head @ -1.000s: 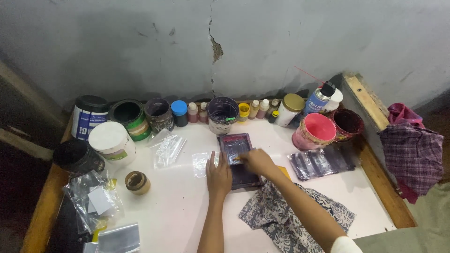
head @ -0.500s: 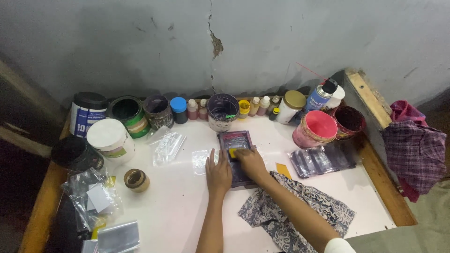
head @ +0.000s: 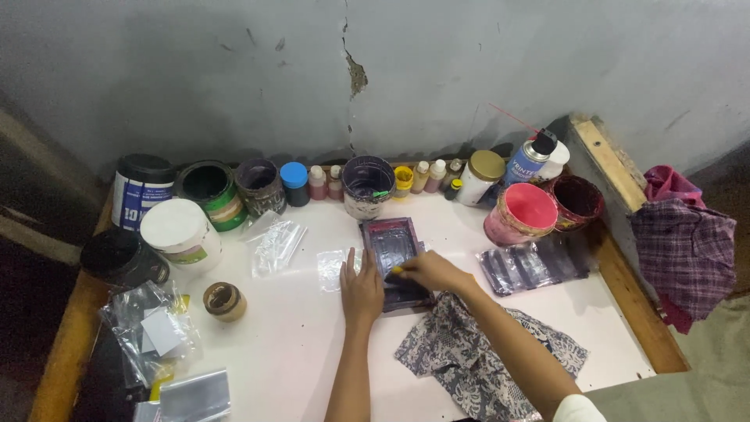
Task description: The person prepares a screen printing frame by wiping it with a sponge and then mixes a dark liquid, likely emulsion or ink, in a small container.
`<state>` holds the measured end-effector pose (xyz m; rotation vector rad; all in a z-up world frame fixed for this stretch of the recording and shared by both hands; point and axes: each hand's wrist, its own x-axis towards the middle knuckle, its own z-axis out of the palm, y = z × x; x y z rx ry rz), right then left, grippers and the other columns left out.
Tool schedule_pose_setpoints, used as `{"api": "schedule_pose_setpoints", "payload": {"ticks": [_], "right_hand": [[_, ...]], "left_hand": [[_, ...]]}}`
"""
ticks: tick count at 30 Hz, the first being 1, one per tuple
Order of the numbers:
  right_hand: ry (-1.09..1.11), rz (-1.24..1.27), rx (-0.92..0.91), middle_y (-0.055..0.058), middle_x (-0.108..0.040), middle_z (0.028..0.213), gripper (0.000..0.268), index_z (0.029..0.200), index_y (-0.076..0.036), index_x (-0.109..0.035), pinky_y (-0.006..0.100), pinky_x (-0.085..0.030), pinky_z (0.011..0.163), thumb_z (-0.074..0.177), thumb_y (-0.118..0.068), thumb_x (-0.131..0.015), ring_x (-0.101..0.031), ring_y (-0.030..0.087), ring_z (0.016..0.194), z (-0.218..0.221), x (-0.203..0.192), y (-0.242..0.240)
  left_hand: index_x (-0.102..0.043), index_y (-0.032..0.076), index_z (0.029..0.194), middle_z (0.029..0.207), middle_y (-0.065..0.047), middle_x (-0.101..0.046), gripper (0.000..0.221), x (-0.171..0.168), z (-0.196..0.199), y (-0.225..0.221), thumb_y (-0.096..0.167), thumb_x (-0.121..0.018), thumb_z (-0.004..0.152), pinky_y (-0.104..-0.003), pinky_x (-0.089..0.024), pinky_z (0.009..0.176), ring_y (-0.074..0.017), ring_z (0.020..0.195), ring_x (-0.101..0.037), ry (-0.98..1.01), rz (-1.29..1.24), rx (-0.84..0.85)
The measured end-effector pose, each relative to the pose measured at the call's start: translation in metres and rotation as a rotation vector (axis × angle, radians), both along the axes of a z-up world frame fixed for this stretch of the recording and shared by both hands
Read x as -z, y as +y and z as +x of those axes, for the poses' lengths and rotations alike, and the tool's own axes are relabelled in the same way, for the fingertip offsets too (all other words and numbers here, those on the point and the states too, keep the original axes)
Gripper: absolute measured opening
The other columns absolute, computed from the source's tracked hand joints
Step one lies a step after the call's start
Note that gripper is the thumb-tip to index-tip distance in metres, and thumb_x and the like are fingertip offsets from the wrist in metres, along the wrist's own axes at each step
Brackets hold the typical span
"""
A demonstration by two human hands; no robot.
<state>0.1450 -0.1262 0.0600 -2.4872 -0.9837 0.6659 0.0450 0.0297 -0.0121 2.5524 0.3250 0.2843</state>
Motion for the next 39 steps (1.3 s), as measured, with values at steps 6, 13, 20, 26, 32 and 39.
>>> {"api": "schedule_pose_setpoints", "payload": {"ticks": [6, 13, 20, 26, 32, 39], "right_hand": [[0.037, 0.054, 0.213, 0.015, -0.077, 0.114, 0.034, 0.123, -0.015, -0.075, 0.05, -0.051, 0.102, 0.096, -0.032, -0.063, -0.068, 0.041, 0.115, 0.047, 0.011, 0.015], [-0.578, 0.143, 0.08, 0.007, -0.079, 0.087, 0.016, 0.101, -0.017, -0.079, 0.041, -0.058, 0.081, 0.094, -0.016, -0.065, -0.076, 0.027, 0.082, 0.052, 0.066, 0.027], [-0.701, 0.112, 0.01, -0.002, -0.079, 0.096, 0.014, 0.093, -0.024, -0.075, 0.034, -0.052, 0.086, 0.093, -0.018, -0.062, -0.075, 0.016, 0.094, 0.015, 0.099, 0.01], [-0.564, 0.152, -0.04, 0.004, -0.08, 0.092, 0.017, 0.093, -0.018, -0.078, 0.037, -0.056, 0.079, 0.088, -0.009, -0.065, -0.076, 0.022, 0.09, -0.023, 0.079, -0.012], [-0.302, -0.048, -0.079, 0.017, -0.078, 0.086, 0.016, 0.096, -0.013, -0.08, 0.05, -0.059, 0.082, 0.09, -0.016, -0.066, -0.075, 0.04, 0.087, -0.003, 0.04, -0.008], [-0.535, -0.007, 0.08, 0.006, -0.079, 0.085, 0.02, 0.104, -0.025, -0.079, 0.042, -0.059, 0.083, 0.092, -0.02, -0.064, -0.076, 0.03, 0.084, 0.061, 0.056, 0.027]], "left_hand": [[-0.043, 0.016, 0.154, 0.157, -0.008, -0.046, 0.052, -0.002, -0.001, 0.001, 0.02, -0.038, 0.102, -0.05, -0.018, 0.123, -0.0291, 0.155, -0.02, -0.011, -0.025, 0.009], [-0.044, 0.017, 0.154, 0.158, -0.006, -0.045, 0.053, -0.006, -0.001, 0.001, 0.021, -0.036, 0.102, -0.049, -0.017, 0.124, -0.0269, 0.156, -0.019, 0.032, -0.043, -0.004], [-0.041, 0.017, 0.155, 0.159, -0.007, -0.045, 0.053, -0.01, -0.002, 0.003, 0.021, -0.037, 0.102, -0.05, -0.018, 0.124, -0.029, 0.156, -0.019, 0.034, -0.033, 0.007], [-0.04, 0.017, 0.155, 0.158, -0.007, -0.045, 0.054, -0.013, -0.004, 0.002, 0.021, -0.037, 0.102, -0.051, -0.019, 0.124, -0.03, 0.155, -0.02, 0.024, -0.024, 0.014], [-0.043, 0.015, 0.154, 0.158, -0.007, -0.046, 0.053, -0.006, -0.003, 0.001, 0.019, -0.039, 0.101, -0.051, -0.019, 0.124, -0.0299, 0.155, -0.021, 0.012, -0.012, 0.009], [-0.042, 0.017, 0.154, 0.158, -0.006, -0.046, 0.053, -0.009, -0.002, 0.0, 0.02, -0.038, 0.102, -0.049, -0.018, 0.124, -0.0275, 0.155, -0.02, 0.027, -0.023, -0.006]]}}
